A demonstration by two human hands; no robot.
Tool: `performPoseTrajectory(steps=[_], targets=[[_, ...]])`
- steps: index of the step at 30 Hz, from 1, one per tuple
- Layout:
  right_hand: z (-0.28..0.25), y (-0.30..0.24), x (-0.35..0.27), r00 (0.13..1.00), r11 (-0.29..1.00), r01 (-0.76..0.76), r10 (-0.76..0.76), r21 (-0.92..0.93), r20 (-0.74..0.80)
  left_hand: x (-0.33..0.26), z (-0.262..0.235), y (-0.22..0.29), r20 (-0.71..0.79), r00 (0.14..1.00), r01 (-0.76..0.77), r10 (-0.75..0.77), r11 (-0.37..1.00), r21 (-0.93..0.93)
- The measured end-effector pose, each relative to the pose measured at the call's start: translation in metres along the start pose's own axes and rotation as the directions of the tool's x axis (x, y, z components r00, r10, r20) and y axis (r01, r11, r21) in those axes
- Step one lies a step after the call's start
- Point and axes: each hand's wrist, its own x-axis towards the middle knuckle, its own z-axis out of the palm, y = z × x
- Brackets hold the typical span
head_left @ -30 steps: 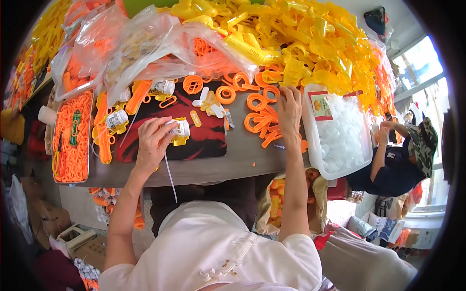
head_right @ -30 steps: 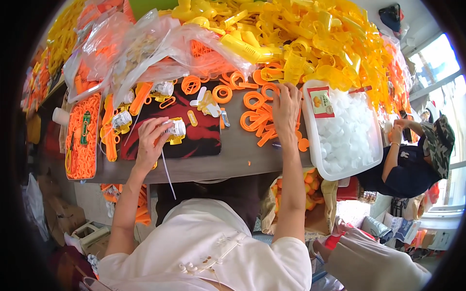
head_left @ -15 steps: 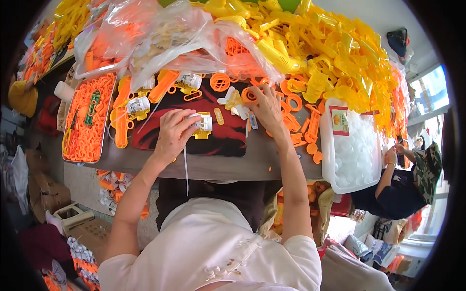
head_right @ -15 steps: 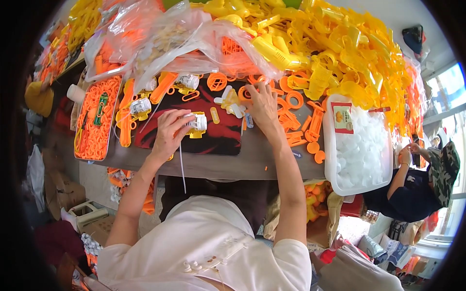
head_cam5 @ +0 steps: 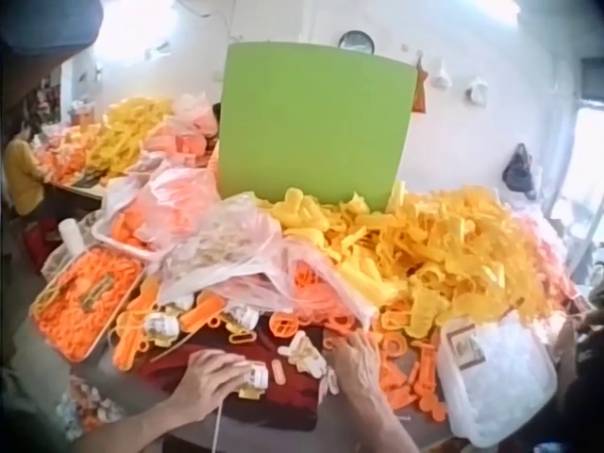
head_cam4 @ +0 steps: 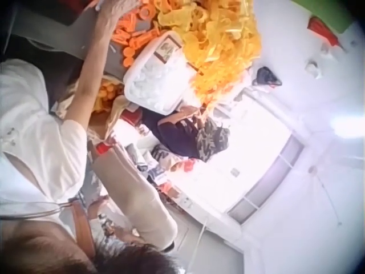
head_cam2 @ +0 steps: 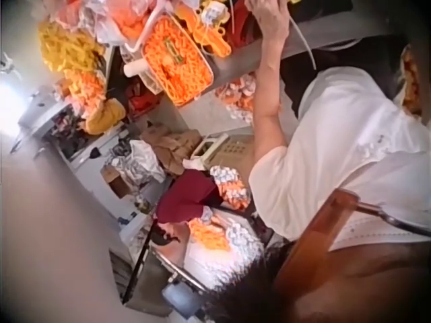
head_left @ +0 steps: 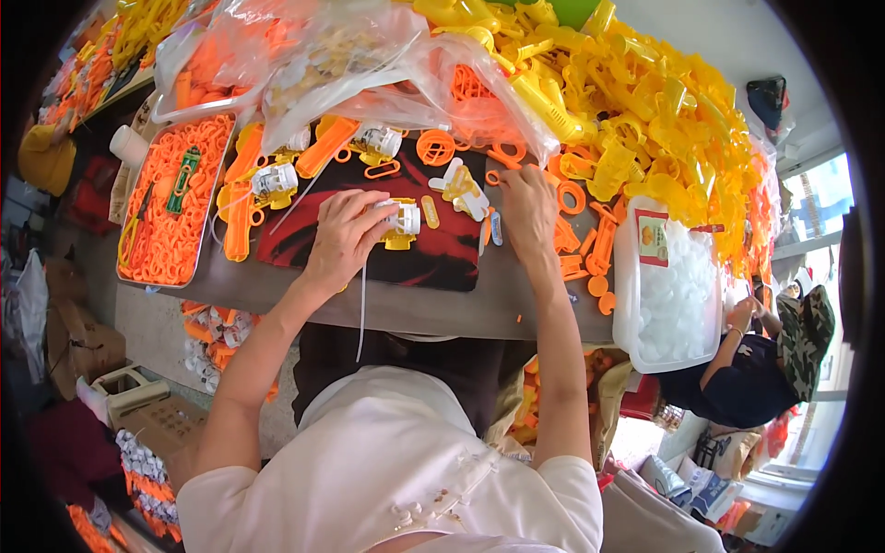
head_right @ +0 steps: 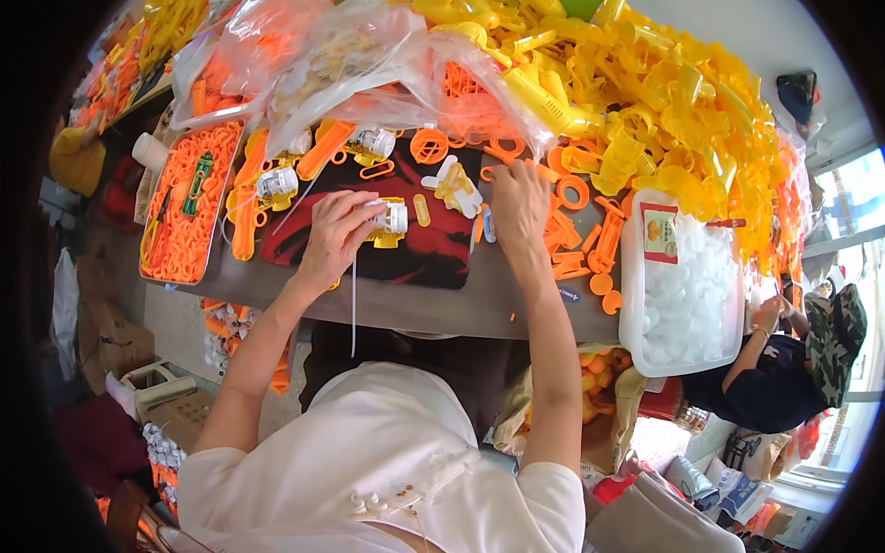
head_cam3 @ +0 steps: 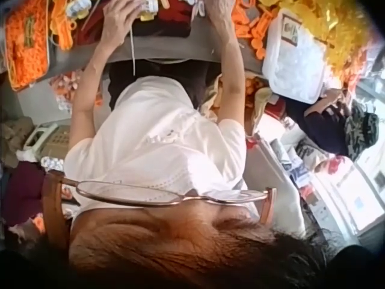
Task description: Assembling plastic toy guns and organizing them on a factory workbench.
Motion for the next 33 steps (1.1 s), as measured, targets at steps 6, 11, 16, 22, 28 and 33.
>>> performPoseTrajectory(steps=[6, 11, 16, 22, 28, 33], targets=[[0.020, 0.009, 0.002, 0.992, 0.992, -0.122, 0.122, 0.013, 0.043, 0.008, 0.002, 0.003, -0.085, 0.995, 0.033, -0.059, 0.960, -0.278], [-0.038, -0.056, -0.033, 0.959, 0.888, 0.151, -0.239, 0.434, 0.154, -0.013, -0.021, 0.011, -0.166, 0.973, 0.147, -0.158, 0.986, -0.074], [-0.025, -0.103, -0.082, 0.970, 0.948, 0.167, -0.207, 0.270, 0.129, -0.015, -0.020, 0.028, 0.000, 0.985, 0.168, -0.173, 0.961, 0.220], [-0.017, -0.100, -0.097, 0.993, 0.950, 0.061, -0.088, 0.306, 0.076, -0.007, -0.031, 0.018, 0.033, 0.991, 0.118, -0.128, 0.967, 0.225], [-0.018, -0.135, -0.089, 0.998, 0.860, 0.064, -0.065, 0.506, -0.015, -0.027, -0.010, -0.005, -0.034, 0.994, 0.106, -0.105, 0.994, 0.030], [0.001, -0.157, -0.072, 0.986, 0.896, 0.164, -0.151, 0.413, -0.064, -0.029, -0.005, 0.002, -0.127, 0.982, 0.145, -0.138, 0.989, 0.042]])
